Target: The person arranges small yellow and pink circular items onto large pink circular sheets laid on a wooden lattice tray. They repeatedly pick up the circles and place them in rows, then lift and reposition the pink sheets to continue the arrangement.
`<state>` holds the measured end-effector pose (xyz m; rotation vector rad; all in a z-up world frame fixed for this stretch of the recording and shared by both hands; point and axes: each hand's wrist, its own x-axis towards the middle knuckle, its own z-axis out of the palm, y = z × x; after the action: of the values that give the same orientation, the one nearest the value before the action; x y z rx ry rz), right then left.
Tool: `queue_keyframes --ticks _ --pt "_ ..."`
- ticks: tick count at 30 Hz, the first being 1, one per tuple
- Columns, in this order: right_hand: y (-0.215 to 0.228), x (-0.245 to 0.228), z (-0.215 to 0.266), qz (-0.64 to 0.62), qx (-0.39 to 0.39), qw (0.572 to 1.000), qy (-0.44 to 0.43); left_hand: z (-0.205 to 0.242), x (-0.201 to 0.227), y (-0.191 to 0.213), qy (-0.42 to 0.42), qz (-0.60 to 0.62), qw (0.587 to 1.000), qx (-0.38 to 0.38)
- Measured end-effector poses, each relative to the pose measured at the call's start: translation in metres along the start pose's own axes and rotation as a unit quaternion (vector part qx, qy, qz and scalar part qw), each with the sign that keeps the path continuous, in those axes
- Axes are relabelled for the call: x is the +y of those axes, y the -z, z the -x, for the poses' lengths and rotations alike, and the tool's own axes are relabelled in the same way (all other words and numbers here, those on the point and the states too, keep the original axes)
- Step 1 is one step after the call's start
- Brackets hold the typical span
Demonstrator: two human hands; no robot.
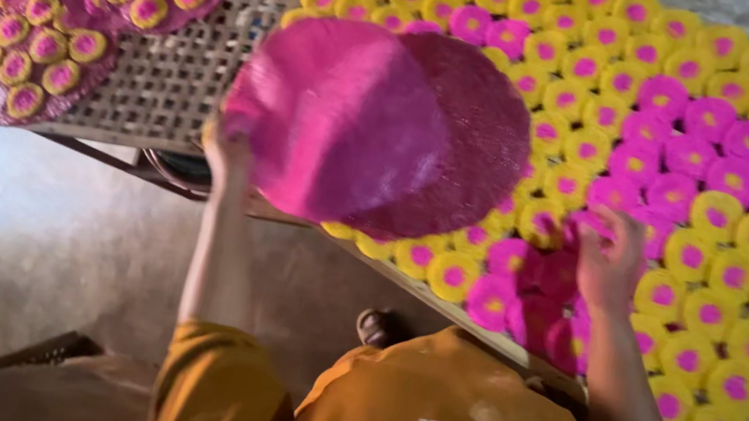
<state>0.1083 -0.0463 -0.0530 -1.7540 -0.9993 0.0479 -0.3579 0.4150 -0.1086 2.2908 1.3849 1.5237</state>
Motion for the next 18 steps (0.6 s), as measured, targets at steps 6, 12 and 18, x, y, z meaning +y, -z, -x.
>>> queue_keyframes --ticks 6,12,18 --pt "-0.139 -0.059 -0.071 0.108 -0.071 0.990 0.052 0.028 0.090 -0.042 0.092 0.213 0.969 -0.090" --pt "-0.182 -0.060 -0.087 0.345 -0.113 0.910 0.199 0.021 0.164 -0.003 0.189 0.213 0.893 -0.348" --pt "-0.200 -0.079 -0.123 0.281 -0.118 0.937 0.171 0.002 0.089 0.065 0.195 0.289 0.915 -0.202"
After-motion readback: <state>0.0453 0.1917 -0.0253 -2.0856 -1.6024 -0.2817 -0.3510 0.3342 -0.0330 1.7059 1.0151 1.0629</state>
